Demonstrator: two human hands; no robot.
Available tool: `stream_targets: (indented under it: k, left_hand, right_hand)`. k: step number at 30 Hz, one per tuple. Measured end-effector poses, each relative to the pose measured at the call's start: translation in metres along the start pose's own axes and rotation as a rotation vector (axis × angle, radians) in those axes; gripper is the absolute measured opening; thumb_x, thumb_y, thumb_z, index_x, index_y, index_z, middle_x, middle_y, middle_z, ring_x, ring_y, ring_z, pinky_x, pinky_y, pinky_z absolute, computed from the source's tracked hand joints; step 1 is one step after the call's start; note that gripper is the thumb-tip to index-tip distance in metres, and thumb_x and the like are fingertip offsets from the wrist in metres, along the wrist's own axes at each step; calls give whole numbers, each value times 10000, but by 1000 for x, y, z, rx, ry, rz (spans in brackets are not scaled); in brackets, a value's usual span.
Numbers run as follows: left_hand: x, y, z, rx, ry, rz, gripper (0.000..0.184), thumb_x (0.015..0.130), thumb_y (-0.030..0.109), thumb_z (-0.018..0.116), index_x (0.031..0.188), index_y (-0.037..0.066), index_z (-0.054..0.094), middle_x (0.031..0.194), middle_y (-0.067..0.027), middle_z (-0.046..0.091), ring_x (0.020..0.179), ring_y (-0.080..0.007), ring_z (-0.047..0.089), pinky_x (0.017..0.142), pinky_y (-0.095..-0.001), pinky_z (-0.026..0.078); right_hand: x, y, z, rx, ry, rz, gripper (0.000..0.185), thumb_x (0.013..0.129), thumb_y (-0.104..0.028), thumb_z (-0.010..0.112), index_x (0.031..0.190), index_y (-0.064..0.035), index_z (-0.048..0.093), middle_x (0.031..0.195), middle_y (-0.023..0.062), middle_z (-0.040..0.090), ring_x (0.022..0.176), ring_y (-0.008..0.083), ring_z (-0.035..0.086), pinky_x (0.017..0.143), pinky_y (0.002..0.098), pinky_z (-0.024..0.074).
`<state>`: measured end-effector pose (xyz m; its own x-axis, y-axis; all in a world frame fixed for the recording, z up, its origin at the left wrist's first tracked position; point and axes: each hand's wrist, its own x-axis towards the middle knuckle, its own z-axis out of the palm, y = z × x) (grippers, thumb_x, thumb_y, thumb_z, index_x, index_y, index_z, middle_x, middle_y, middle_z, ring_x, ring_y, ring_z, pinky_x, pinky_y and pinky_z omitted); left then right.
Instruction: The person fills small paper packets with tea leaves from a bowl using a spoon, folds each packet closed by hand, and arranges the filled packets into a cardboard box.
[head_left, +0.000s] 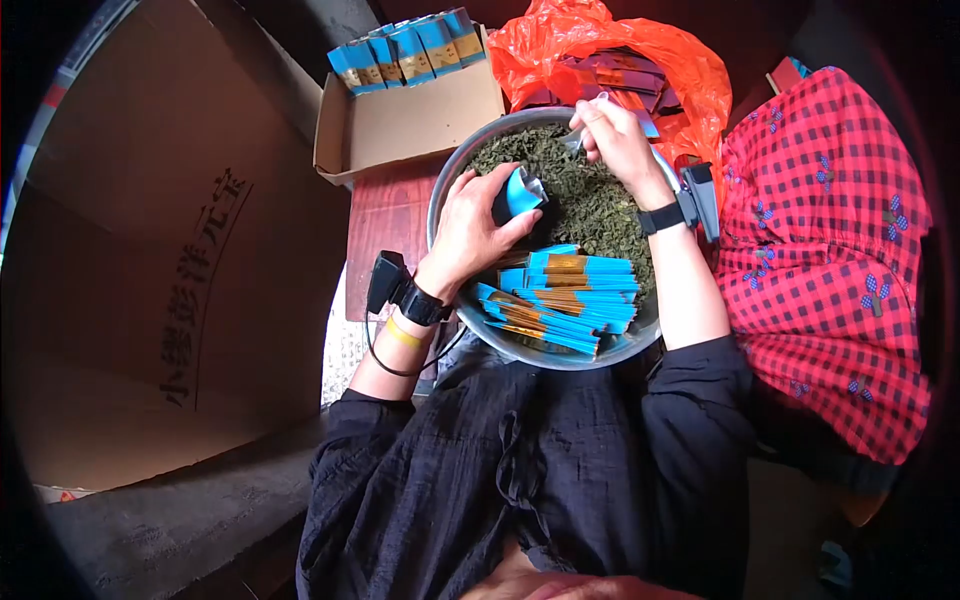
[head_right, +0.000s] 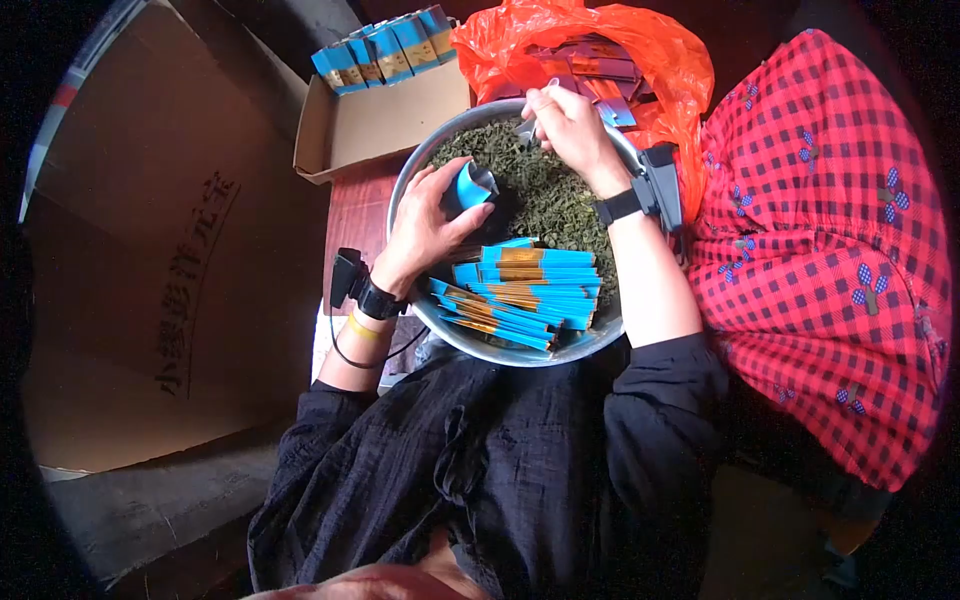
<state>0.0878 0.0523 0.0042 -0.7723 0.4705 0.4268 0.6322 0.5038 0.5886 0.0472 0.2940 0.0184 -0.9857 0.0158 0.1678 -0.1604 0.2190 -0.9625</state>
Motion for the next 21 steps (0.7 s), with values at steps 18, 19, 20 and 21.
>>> stream_targets:
  k: [18, 19, 20, 21]
  left_hand:
    - [4, -2, 0, -62, 16, -101, 635, 788, 321, 782, 1285, 2, 548, 1099, -219, 639, 1053, -376, 594, 929, -441, 465]
    - [4, -3, 1, -70, 16, -97, 634, 788, 322, 782, 1284, 3, 549, 1097, -217, 640, 1049, -374, 595, 925, -443, 465]
    - [3, -3, 1, -79, 16, -92, 634, 788, 323, 782, 1284, 5, 550, 1094, -216, 641, 1044, -373, 595, 922, -444, 465]
    - [3, -3, 1, -80, 16, -89, 634, 788, 323, 782, 1284, 5, 550, 1094, -216, 641, 1044, -373, 595, 922, -444, 465]
  right_hand:
    - [-14, -33, 6, -654, 228, -537, 175, 963, -230, 594, 906, -70, 635, 766, 120, 676, 713, 327, 680, 609, 398, 521]
    - [-9, -24, -1, -762, 211, -423, 226, 977, -292, 558, 928, -86, 635, 779, 135, 681, 745, 350, 680, 624, 427, 521]
    - [-5, -14, -9, -845, 188, -340, 246, 980, -314, 543, 936, -92, 638, 782, 142, 680, 755, 359, 678, 630, 442, 518]
    - [0, -5, -16, -927, 165, -257, 267, 982, -337, 528, 943, -98, 640, 785, 149, 680, 765, 368, 676, 636, 457, 515]
